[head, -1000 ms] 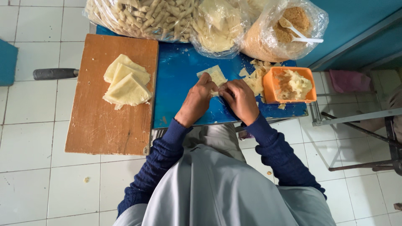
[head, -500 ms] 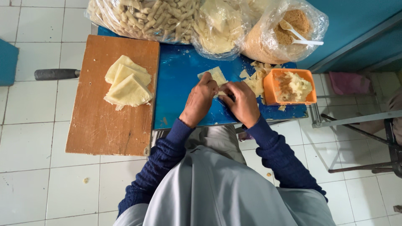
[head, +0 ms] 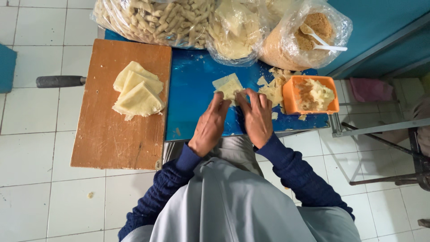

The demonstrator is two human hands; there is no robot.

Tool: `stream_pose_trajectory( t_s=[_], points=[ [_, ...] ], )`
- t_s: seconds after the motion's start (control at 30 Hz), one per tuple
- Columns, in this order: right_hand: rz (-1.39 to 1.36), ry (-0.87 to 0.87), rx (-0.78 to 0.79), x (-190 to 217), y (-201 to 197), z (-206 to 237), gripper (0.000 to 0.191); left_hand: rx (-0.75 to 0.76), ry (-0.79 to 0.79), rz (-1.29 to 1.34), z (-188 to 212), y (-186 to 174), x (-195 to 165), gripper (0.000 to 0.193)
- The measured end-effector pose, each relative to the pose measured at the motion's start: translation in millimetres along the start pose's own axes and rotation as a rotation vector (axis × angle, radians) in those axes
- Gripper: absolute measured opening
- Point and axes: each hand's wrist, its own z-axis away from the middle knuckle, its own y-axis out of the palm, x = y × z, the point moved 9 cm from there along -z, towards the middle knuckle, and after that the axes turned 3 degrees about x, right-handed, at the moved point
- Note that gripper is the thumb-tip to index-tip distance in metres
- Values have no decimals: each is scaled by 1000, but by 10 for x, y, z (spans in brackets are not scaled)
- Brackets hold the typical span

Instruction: The person sits at a table and assembles filled pastry snacks. They take flat dough sheets, spoon a light paste from an orange container onto a sheet, fold the sheet over the filling, and place the folded piece on a wooden board with a growing stack of finished pieces.

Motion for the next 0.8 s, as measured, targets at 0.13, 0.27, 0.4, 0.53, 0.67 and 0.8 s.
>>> stream_pose_trajectory(
  t_s=[0.13,0.27,0.4,0.53,0.67,0.8],
  points=[
    [-27,28,49,-68,104,-116,46,24,117,-113,71,51,-80,44],
    [-12,-2,69,-204,180,-360,65,42,151,-120,87,61,-90,45],
    [-316,-38,79,-311,109,-485,73,10,146,-99,62,40,-100,39],
    [-375,-48,117,-245,115,-488,66,24,146,-130,61,76,-110,37],
    [-455,-51,111,-317,139,-592,63,15,170,-202,57,91,-125,37],
    [-724,105,219,-669,145,-1074,51,27,171,-221,54,99,-127,35]
  ],
)
